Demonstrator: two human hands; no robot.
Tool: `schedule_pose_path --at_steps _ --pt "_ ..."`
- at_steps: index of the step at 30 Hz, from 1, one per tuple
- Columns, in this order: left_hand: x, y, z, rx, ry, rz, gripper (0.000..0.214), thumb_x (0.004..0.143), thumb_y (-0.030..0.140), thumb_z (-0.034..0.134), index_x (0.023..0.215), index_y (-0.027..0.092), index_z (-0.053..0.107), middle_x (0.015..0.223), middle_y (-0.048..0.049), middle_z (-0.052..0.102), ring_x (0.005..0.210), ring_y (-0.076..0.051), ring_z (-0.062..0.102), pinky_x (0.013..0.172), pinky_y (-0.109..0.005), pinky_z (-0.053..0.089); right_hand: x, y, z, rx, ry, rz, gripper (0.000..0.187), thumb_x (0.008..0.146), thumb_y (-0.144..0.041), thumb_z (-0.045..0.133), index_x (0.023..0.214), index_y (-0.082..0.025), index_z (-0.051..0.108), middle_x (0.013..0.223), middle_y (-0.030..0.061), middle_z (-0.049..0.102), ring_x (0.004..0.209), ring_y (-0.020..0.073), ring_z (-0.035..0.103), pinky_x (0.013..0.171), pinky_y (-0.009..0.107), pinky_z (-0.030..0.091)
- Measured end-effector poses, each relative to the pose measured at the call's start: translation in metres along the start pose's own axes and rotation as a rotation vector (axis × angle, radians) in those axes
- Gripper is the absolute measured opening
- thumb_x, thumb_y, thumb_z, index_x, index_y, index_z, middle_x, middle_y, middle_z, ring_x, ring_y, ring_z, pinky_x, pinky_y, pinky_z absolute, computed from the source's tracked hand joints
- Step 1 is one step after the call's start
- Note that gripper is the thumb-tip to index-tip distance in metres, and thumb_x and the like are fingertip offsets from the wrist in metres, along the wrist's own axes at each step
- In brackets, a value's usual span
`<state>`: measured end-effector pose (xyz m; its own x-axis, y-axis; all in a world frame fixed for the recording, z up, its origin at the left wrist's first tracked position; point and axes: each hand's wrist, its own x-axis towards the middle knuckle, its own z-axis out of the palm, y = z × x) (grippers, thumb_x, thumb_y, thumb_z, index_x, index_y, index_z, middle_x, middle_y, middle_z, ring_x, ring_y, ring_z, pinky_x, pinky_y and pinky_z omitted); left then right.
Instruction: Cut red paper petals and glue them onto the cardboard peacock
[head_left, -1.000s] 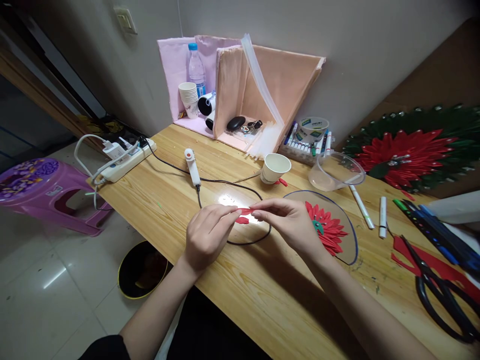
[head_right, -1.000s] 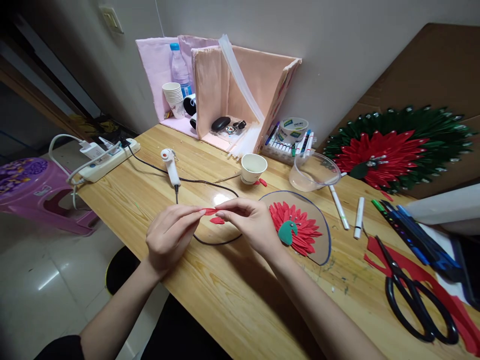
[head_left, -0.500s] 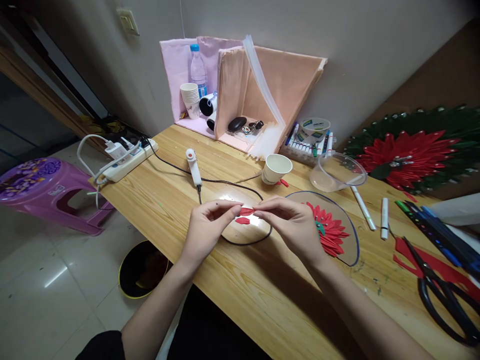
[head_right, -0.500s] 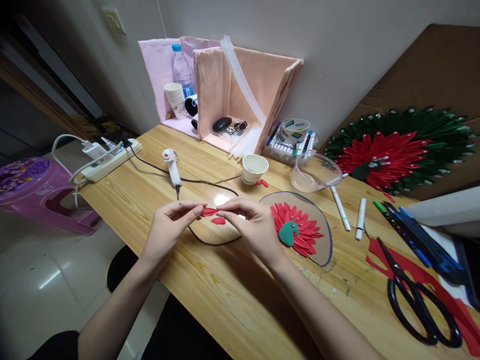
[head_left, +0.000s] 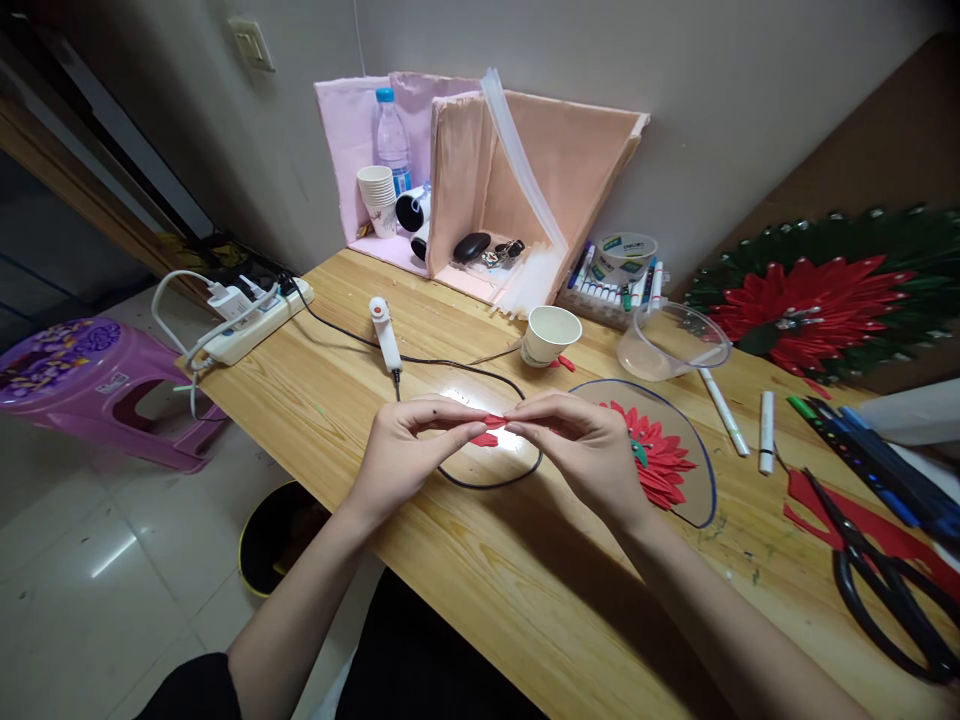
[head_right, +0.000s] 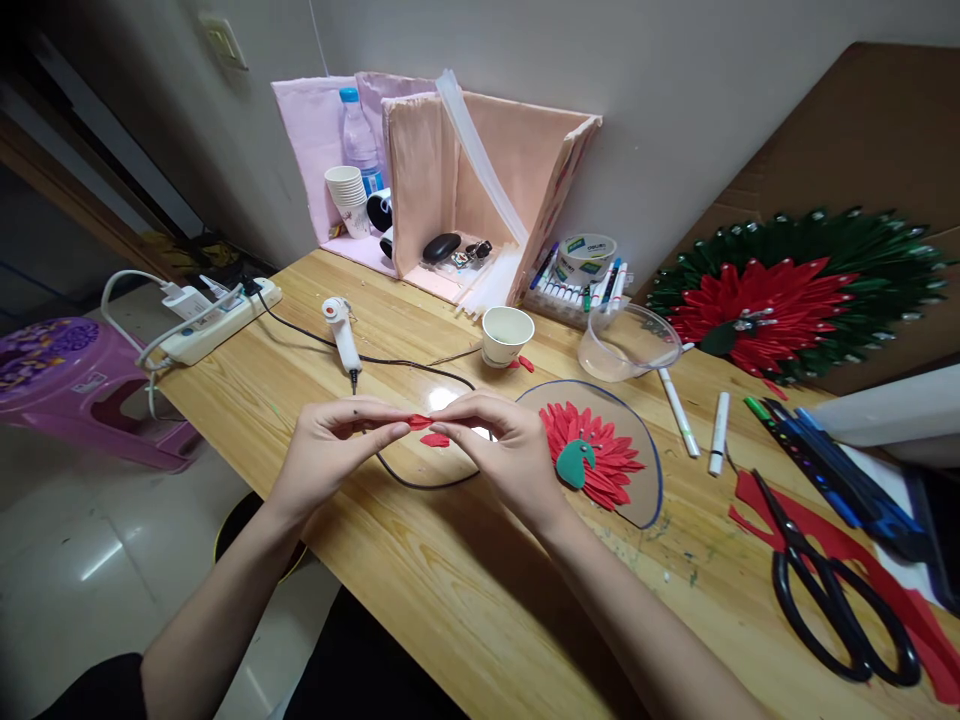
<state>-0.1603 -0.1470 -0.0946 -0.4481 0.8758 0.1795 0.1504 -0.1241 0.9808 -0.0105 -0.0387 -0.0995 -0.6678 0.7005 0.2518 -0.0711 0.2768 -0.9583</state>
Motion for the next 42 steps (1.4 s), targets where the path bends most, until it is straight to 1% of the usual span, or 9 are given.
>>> schedule_pose_path --at_steps 5,11,14,19,23,29,33,38,42 --pt "0.005 0.001 -0.003 0.090 -0.022 0.087 0.009 0.070 0.017 0.072 0.079 0.017 0.075 0.079 -0.0061 0.073 0.073 -0.017 0.069 0.069 -0.025 0.057 0.000 -0.001 0.001 -0.011 0.000 -0.007 0.003 0.075 -0.022 0.069 0.076 -0.022 0.072 0.077 0.0032 0.070 0.073 0.0175 0.065 0.066 0.030 0.055" --pt "0.009 -0.002 -0.004 0.179 -0.032 0.182 0.009 0.075 0.016 0.068 0.080 0.018 0.074 0.080 -0.0053 0.073 0.075 -0.016 0.068 0.071 -0.025 0.055 0.000 0.000 0.001 -0.014 0.029 -0.018 0.006 0.075 -0.018 0.069 0.076 -0.023 0.072 0.076 0.0012 0.070 0.072 0.0152 0.065 0.065 0.027 0.054" --pt "0.009 -0.005 -0.003 0.229 -0.020 0.253 0.009 0.076 0.015 0.067 0.081 0.018 0.074 0.080 -0.0047 0.072 0.075 -0.015 0.067 0.071 -0.025 0.053 0.001 0.001 0.002 -0.012 0.045 -0.005 0.006 0.075 -0.018 0.068 0.077 -0.023 0.071 0.077 0.0014 0.070 0.073 0.0156 0.065 0.067 0.027 0.053" --pt "0.009 -0.007 -0.001 0.260 0.009 0.341 0.010 0.076 0.016 0.067 0.083 0.020 0.073 0.082 -0.0049 0.071 0.078 -0.016 0.066 0.073 -0.028 0.053 0.001 0.001 0.004 -0.037 0.069 -0.007 0.004 0.075 -0.021 0.068 0.077 -0.022 0.071 0.077 0.0032 0.070 0.073 0.0176 0.065 0.067 0.030 0.053" --pt "0.009 -0.006 0.000 0.247 0.045 0.354 0.011 0.074 0.013 0.068 0.081 0.020 0.073 0.081 -0.0046 0.071 0.077 -0.015 0.066 0.073 -0.027 0.053 0.001 0.003 0.004 -0.038 0.077 -0.020 0.004 0.075 -0.021 0.068 0.077 -0.022 0.071 0.077 0.0029 0.070 0.073 0.0174 0.065 0.068 0.030 0.053" --pt "0.007 -0.007 0.004 0.218 0.122 0.307 0.005 0.071 0.016 0.071 0.076 0.018 0.073 0.076 -0.0034 0.073 0.070 -0.015 0.068 0.068 -0.026 0.056 -0.001 0.003 0.004 -0.033 0.077 -0.004 0.003 0.076 -0.022 0.068 0.077 -0.021 0.071 0.078 0.0038 0.070 0.074 0.0179 0.065 0.069 0.031 0.054" --pt "0.006 -0.009 0.007 0.216 0.208 0.263 0.014 0.067 0.019 0.075 0.082 0.018 0.073 0.079 -0.0023 0.074 0.068 -0.014 0.069 0.068 -0.024 0.058 -0.001 0.002 0.005 -0.036 0.090 0.000 0.002 0.075 -0.020 0.069 0.076 -0.021 0.071 0.077 0.0030 0.070 0.073 0.0165 0.065 0.068 0.029 0.053" --pt "0.007 -0.008 0.006 0.254 0.185 0.267 0.011 0.072 0.020 0.070 0.083 0.018 0.073 0.082 -0.0035 0.074 0.072 -0.015 0.069 0.072 -0.026 0.058 -0.001 0.003 0.006 -0.042 0.109 0.024 0.003 0.075 -0.022 0.068 0.076 -0.020 0.070 0.077 0.0035 0.070 0.073 0.0172 0.065 0.068 0.029 0.054" --pt "0.008 -0.007 0.001 0.328 0.095 0.375 0.016 0.075 0.019 0.068 0.091 0.019 0.072 0.087 -0.0052 0.073 0.079 -0.016 0.068 0.076 -0.029 0.056 0.000 0.003 0.006 -0.013 0.126 0.063 0.004 0.074 -0.023 0.069 0.074 -0.020 0.070 0.076 0.0035 0.071 0.072 0.0175 0.066 0.069 0.030 0.054"
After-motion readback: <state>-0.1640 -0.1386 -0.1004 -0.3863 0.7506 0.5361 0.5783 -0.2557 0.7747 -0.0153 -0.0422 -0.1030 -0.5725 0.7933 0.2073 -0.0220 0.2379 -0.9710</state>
